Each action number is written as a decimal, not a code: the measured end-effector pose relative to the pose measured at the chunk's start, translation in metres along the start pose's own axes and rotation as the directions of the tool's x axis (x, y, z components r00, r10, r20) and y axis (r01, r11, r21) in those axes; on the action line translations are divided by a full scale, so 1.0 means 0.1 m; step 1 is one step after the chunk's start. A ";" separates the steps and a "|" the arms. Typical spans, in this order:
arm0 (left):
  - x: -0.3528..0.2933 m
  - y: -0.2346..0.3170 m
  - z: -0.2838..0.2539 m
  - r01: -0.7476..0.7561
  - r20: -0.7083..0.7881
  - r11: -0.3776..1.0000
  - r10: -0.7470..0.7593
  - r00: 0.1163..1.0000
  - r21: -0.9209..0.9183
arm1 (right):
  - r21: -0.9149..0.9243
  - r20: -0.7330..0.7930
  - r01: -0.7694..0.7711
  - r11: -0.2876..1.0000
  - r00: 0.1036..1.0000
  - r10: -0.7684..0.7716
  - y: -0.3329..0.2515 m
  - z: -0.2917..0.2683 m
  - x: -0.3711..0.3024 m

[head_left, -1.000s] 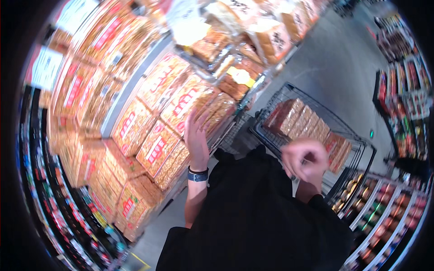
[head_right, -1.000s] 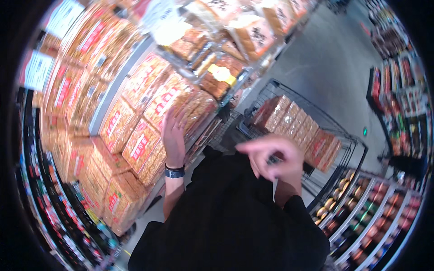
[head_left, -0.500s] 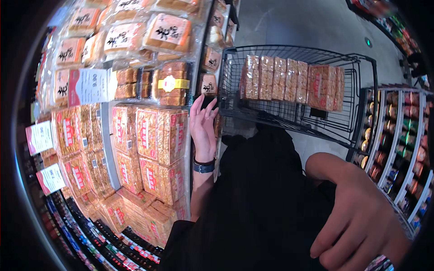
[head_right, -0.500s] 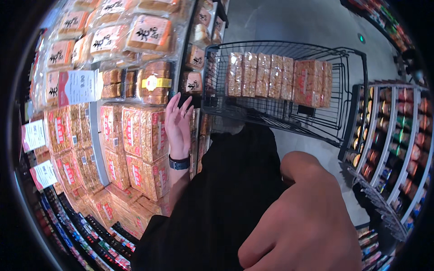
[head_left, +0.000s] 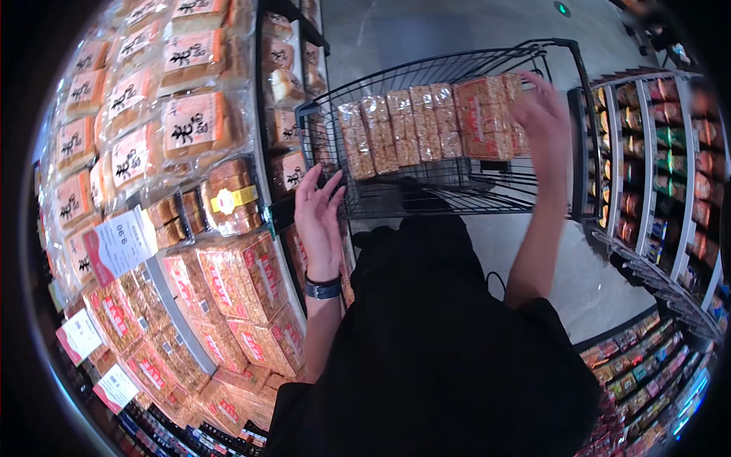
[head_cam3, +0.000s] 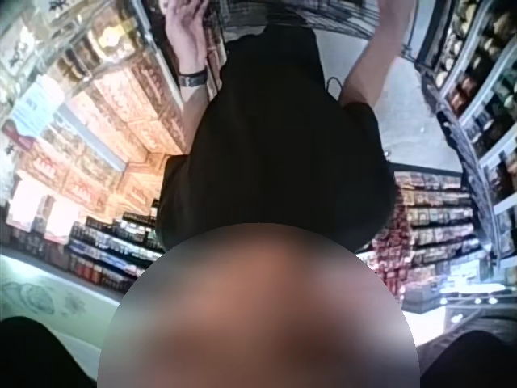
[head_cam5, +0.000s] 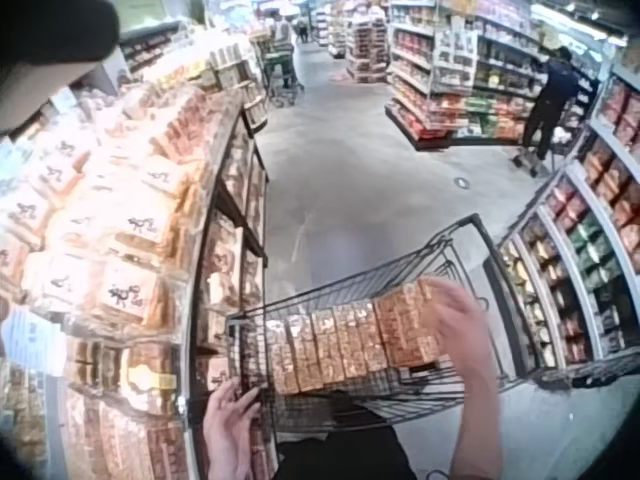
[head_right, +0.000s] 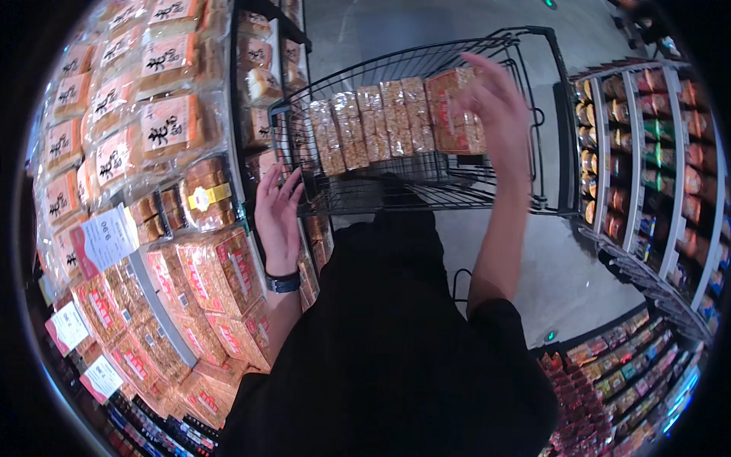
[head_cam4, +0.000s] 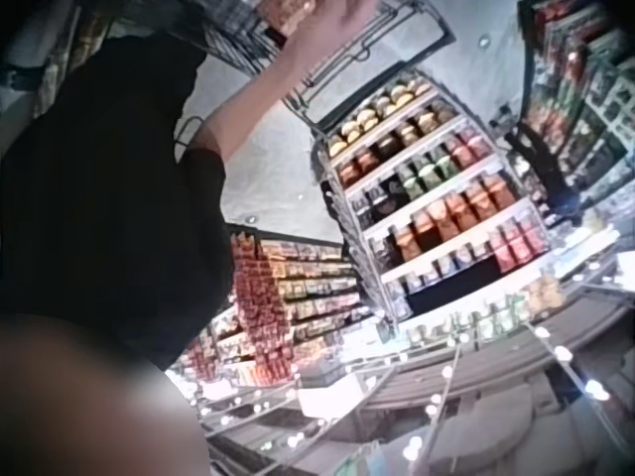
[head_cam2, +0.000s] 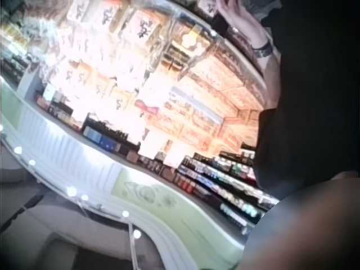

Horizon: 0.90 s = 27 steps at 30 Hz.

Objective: Organizing boxes of crispy rice snacks on a supermarket shelf and putting some in a shopping cart.

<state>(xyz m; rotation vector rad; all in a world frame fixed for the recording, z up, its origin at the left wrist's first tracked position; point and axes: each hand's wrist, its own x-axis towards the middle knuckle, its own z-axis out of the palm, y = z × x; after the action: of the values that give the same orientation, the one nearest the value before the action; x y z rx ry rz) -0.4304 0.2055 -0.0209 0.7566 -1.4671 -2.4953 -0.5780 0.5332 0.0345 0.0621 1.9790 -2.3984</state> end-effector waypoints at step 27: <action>-0.31 0.05 -0.55 -0.010 -0.140 0.998 0.003 0.990 -0.055 | -0.833 -0.448 -0.478 0.280 0.878 0.168 2.16 -0.36 0.24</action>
<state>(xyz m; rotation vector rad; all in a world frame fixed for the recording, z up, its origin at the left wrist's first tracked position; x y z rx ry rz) -0.3769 0.1719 -0.0273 0.8950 -1.3459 -2.4128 -0.5907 0.5279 -0.1857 0.7212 2.7708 -0.7201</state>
